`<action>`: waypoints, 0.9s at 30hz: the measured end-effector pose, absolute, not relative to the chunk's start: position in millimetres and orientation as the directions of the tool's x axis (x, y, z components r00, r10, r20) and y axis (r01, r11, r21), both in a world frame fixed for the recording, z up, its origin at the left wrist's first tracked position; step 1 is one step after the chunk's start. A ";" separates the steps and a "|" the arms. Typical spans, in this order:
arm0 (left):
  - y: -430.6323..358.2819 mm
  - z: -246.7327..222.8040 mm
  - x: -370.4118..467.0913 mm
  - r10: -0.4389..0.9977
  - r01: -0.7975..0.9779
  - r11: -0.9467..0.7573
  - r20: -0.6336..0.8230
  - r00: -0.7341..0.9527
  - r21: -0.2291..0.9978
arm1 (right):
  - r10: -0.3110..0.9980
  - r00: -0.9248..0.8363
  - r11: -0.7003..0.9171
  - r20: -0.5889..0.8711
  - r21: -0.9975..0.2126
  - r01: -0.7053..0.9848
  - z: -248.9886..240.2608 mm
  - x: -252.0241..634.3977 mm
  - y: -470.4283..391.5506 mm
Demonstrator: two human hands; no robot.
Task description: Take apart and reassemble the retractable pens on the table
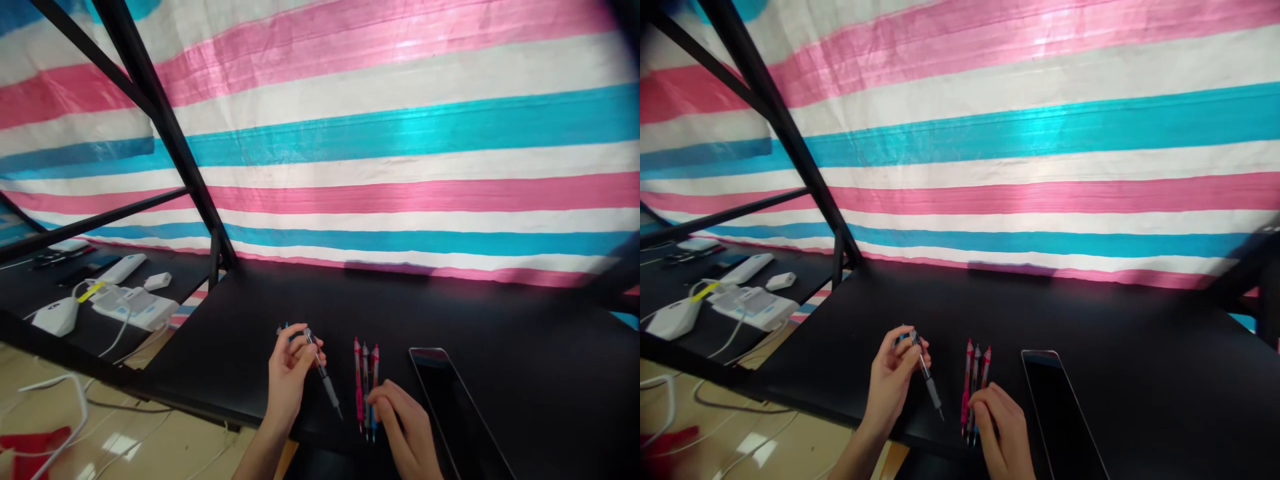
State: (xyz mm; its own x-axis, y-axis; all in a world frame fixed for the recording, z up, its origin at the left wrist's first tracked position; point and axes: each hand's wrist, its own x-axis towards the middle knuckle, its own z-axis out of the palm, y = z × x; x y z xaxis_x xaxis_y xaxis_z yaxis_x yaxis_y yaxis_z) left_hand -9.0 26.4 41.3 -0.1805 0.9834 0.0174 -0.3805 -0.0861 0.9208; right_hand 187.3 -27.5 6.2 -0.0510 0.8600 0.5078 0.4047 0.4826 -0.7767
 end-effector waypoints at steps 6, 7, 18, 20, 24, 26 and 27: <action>30.2 44.7 -10.4 0.988 -0.383 -0.088 0.032 -0.149 0.920 | 0.845 -0.068 0.507 0.530 -0.755 0.416 7.5 187.9 -26.9; 30.8 45.4 -11.4 0.989 -0.376 -0.088 0.037 -0.140 0.922 | 0.843 -0.069 0.511 0.534 -0.752 0.416 7.3 188.2 -27.1; 41.5 48.8 -22.8 0.991 -0.329 -0.109 0.077 -0.109 0.938 | 0.864 -0.082 0.485 0.497 -0.776 0.403 4.8 187.0 -28.0; 42.6 50.1 -24.9 0.993 -0.326 -0.097 0.068 -0.100 0.940 | 0.861 -0.084 0.489 0.501 -0.773 0.405 6.2 186.9 -27.3; 45.4 50.3 -29.7 0.995 -0.309 -0.090 0.072 -0.067 0.947 | 0.864 -0.074 0.483 0.498 -0.781 0.394 6.6 186.2 -26.3; 46.7 49.7 -31.3 0.995 -0.303 -0.091 0.075 -0.065 0.949 | 0.863 -0.069 0.485 0.500 -0.782 0.391 6.3 185.7 -26.0; 47.1 49.6 -31.7 0.995 -0.301 -0.090 0.073 -0.066 0.949 | 0.863 -0.069 0.484 0.500 -0.783 0.390 6.3 185.5 -25.9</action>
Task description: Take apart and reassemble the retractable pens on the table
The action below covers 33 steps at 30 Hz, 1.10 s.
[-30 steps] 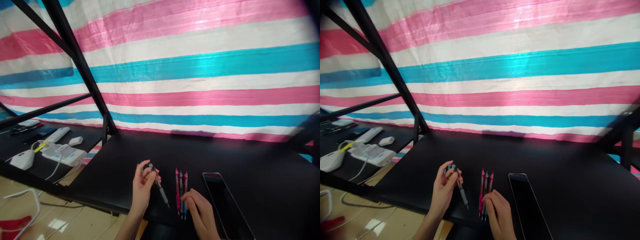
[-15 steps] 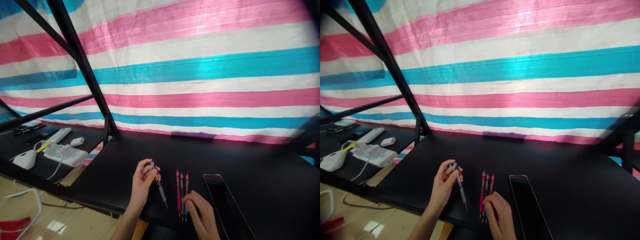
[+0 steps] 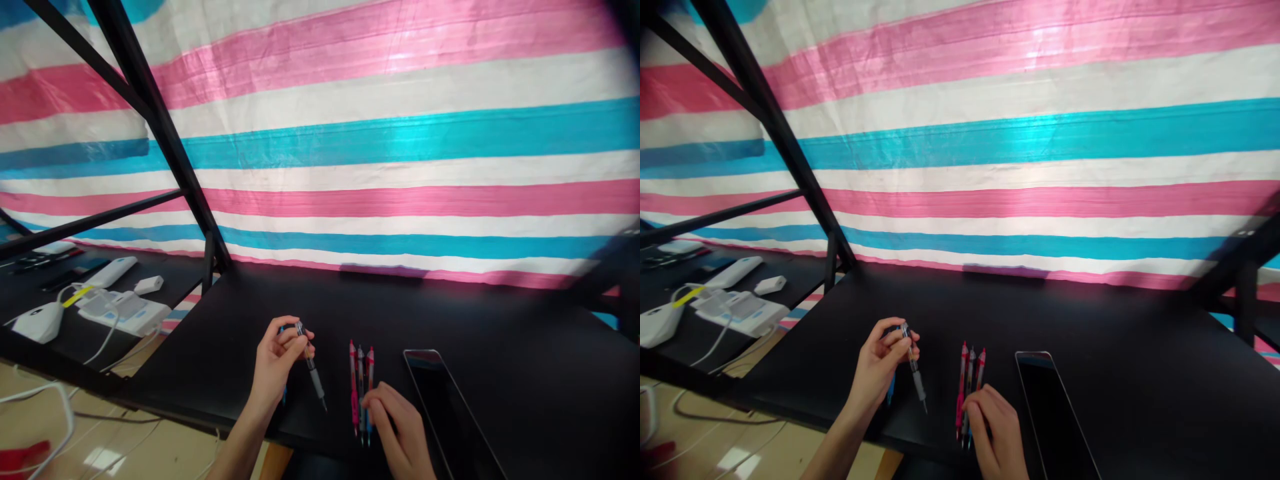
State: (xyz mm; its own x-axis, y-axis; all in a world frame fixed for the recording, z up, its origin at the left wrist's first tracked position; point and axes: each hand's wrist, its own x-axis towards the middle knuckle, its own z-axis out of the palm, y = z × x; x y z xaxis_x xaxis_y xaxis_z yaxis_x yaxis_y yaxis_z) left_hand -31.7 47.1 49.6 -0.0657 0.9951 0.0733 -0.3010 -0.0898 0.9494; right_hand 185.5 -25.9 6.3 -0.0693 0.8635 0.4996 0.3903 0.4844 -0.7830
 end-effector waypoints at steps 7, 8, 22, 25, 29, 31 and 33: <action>48.5 52.7 -33.1 0.994 -0.270 -0.097 0.078 -0.080 0.958 | 0.869 -0.080 0.479 0.489 -0.787 0.390 5.9 186.1 -27.4; 49.6 53.4 -34.7 0.992 -0.259 -0.108 0.088 -0.087 0.960 | 0.871 -0.083 0.476 0.484 -0.789 0.389 5.7 186.3 -27.5; 84.7 43.0 -74.0 0.977 0.476 -0.164 0.210 -0.043 0.864 | 0.885 -0.085 0.453 0.459 -0.800 0.393 4.8 187.2 -26.4; 85.4 38.0 -77.3 0.969 0.578 -0.175 0.243 -0.042 0.797 | 0.892 -0.087 0.440 0.444 -0.805 0.398 4.3 186.7 -26.2; 86.8 31.5 -80.7 0.963 0.648 -0.194 0.270 -0.018 0.737 | 0.891 -0.084 0.440 0.446 -0.806 0.395 6.7 185.6 -25.9; 85.9 29.8 -81.2 0.957 0.670 -0.206 0.290 -0.015 0.713 | 0.895 -0.077 0.432 0.439 -0.813 0.389 8.3 185.0 -25.9; 82.1 30.8 -79.3 0.946 0.685 -0.223 0.323 -0.018 0.693 | 0.905 -0.067 0.413 0.419 -0.832 0.370 8.7 185.0 -26.2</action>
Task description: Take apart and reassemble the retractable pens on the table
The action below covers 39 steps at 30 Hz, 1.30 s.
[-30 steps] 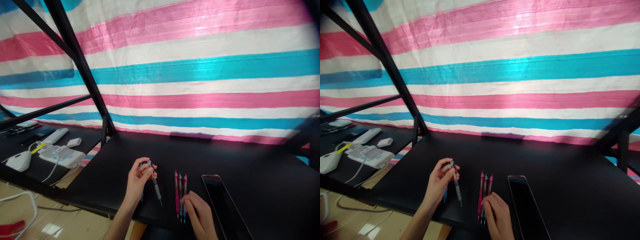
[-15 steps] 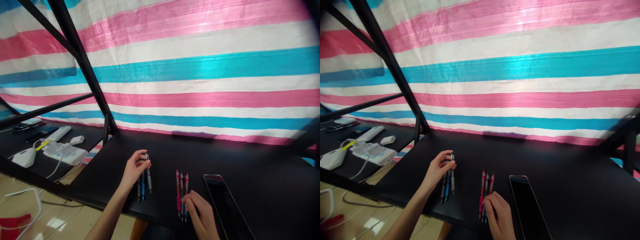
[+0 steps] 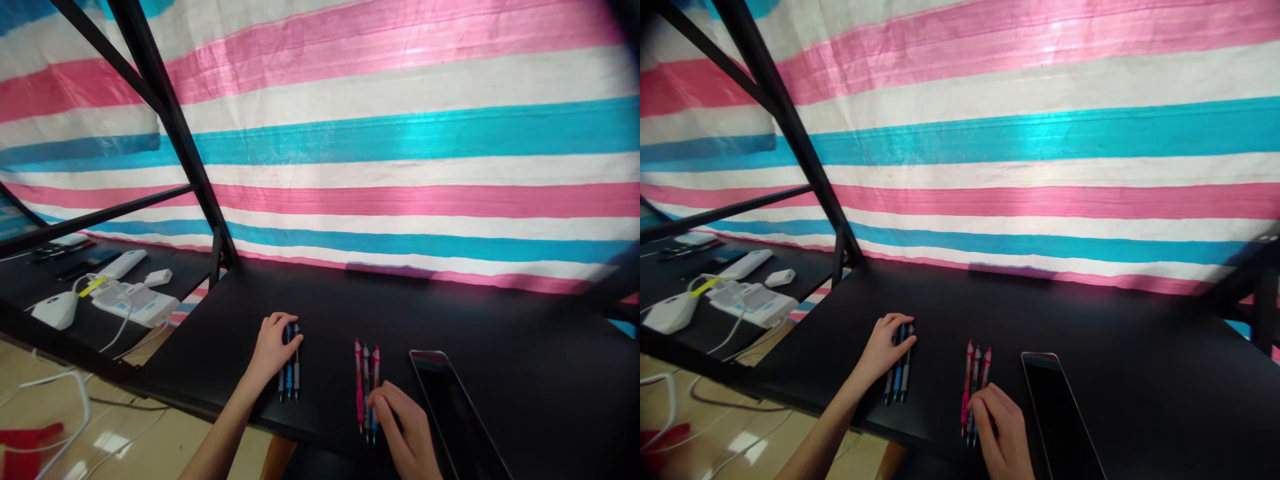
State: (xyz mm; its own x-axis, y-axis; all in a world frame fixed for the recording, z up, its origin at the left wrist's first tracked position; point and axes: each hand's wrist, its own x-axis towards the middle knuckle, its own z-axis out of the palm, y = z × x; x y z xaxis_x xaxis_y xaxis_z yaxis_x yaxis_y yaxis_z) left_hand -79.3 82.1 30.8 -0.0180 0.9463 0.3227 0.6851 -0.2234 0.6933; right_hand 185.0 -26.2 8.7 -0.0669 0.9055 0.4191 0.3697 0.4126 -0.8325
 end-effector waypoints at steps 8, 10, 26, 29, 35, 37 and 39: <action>38.9 39.5 -26.0 0.831 0.594 -0.536 0.499 0.246 0.600 | 0.946 0.219 0.219 0.239 -0.969 0.113 -9.8 190.6 -26.7; 29.2 37.4 -9.5 0.761 0.499 -0.645 0.428 0.487 0.579 | 0.940 0.274 0.200 0.204 -0.979 0.044 -13.4 191.8 -26.2; 36.1 29.3 -6.4 0.575 0.483 -0.818 0.455 0.679 0.313 | 0.937 0.301 0.197 0.180 -0.980 -0.029 -13.8 194.7 -21.3; 35.5 31.0 -8.5 0.585 0.484 -0.809 0.539 0.606 0.334 | 0.949 0.237 0.202 0.209 -0.978 0.050 -4.2 192.6 -23.3; 29.1 33.9 -7.3 0.554 0.519 -0.813 0.623 0.553 0.263 | 0.965 0.081 0.220 0.251 -0.935 0.277 4.4 186.3 -21.7; 28.5 32.7 -6.7 0.555 0.512 -0.813 0.637 0.535 0.278 | 0.961 0.125 0.200 0.246 -0.933 0.298 1.6 185.9 -20.6; 28.1 30.0 -5.9 0.589 0.518 -0.783 0.678 0.440 0.344 | 0.957 0.179 0.171 0.228 -0.943 0.287 -1.5 186.6 -20.0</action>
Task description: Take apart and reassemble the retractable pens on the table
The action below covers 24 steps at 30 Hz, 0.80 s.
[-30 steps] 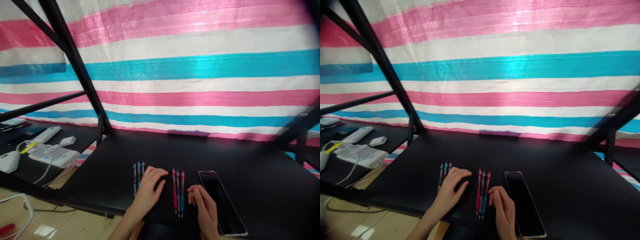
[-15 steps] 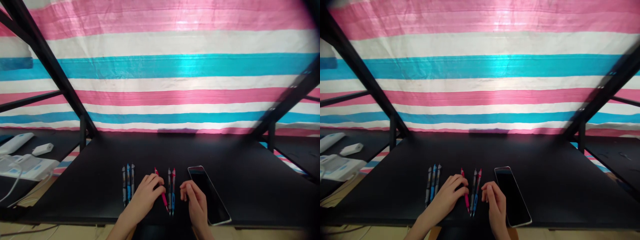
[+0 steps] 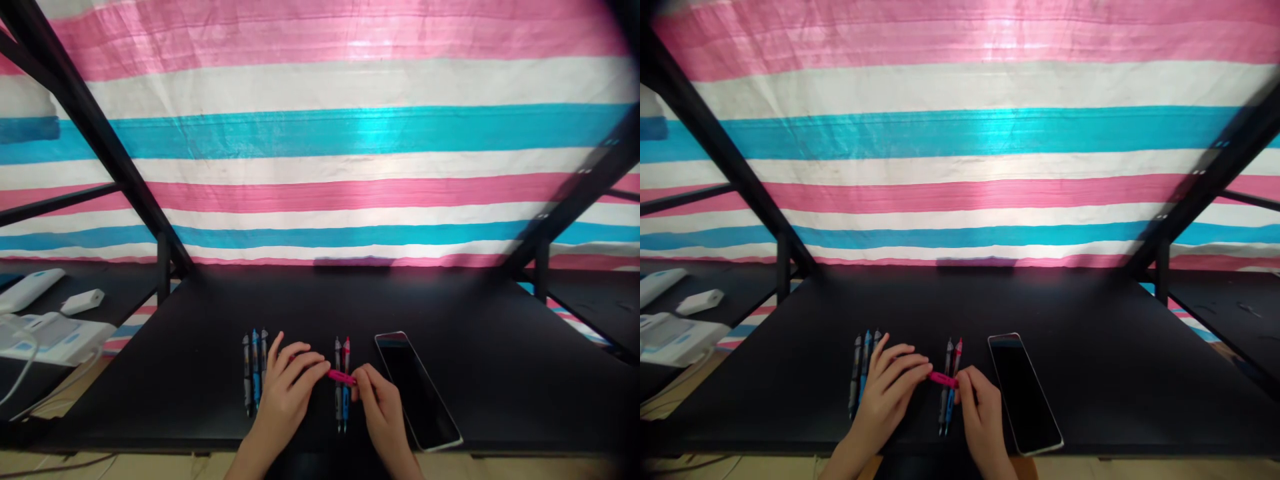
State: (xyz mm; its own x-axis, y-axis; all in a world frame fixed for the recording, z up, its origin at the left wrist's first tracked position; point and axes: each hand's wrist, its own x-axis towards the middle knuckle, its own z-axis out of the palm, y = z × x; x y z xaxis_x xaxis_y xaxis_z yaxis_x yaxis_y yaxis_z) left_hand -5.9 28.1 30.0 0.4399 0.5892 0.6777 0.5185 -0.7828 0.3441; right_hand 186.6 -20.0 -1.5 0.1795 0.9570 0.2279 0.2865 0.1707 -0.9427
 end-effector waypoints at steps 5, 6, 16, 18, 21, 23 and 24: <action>20.9 22.2 1.9 0.779 0.385 -0.603 0.619 0.097 0.698 | 0.950 0.234 0.141 0.208 -0.951 0.274 -4.2 187.7 -20.4; 18.6 21.0 3.9 0.836 0.289 -0.533 0.549 0.029 0.796 | 0.948 0.240 0.139 0.209 -0.951 0.276 -4.3 187.6 -20.5; 15.0 13.0 8.9 0.984 -0.462 0.014 -0.095 -0.153 0.887 | 0.956 0.210 0.155 0.204 -0.961 0.231 -5.3 189.6 -19.8; 16.3 13.7 10.3 0.975 -0.505 0.017 -0.126 -0.183 0.863 | 0.967 0.144 0.174 0.209 -0.960 0.221 -3.0 189.7 -19.6; 16.6 15.1 11.0 0.964 -0.538 -0.003 -0.140 -0.225 0.843 | 0.973 0.053 0.209 0.226 -0.951 0.227 0.8 189.3 -19.1; 15.4 15.5 10.0 0.968 -0.523 -0.006 -0.127 -0.218 0.852 | 0.971 0.027 0.225 0.238 -0.947 0.230 1.9 189.0 -19.0; 14.4 15.5 9.3 0.972 -0.506 -0.007 -0.113 -0.205 0.863 | 0.971 0.028 0.226 0.239 -0.946 0.231 1.8 189.0 -19.1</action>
State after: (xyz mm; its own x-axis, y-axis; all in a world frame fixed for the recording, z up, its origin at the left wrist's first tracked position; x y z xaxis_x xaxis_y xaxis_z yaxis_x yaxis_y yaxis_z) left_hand 9.3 14.4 15.5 -0.2050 0.9722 -0.1127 -0.5060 -0.0067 0.8625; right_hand 189.0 -19.1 1.8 0.0283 0.9707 0.2386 0.2308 0.2259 -0.9464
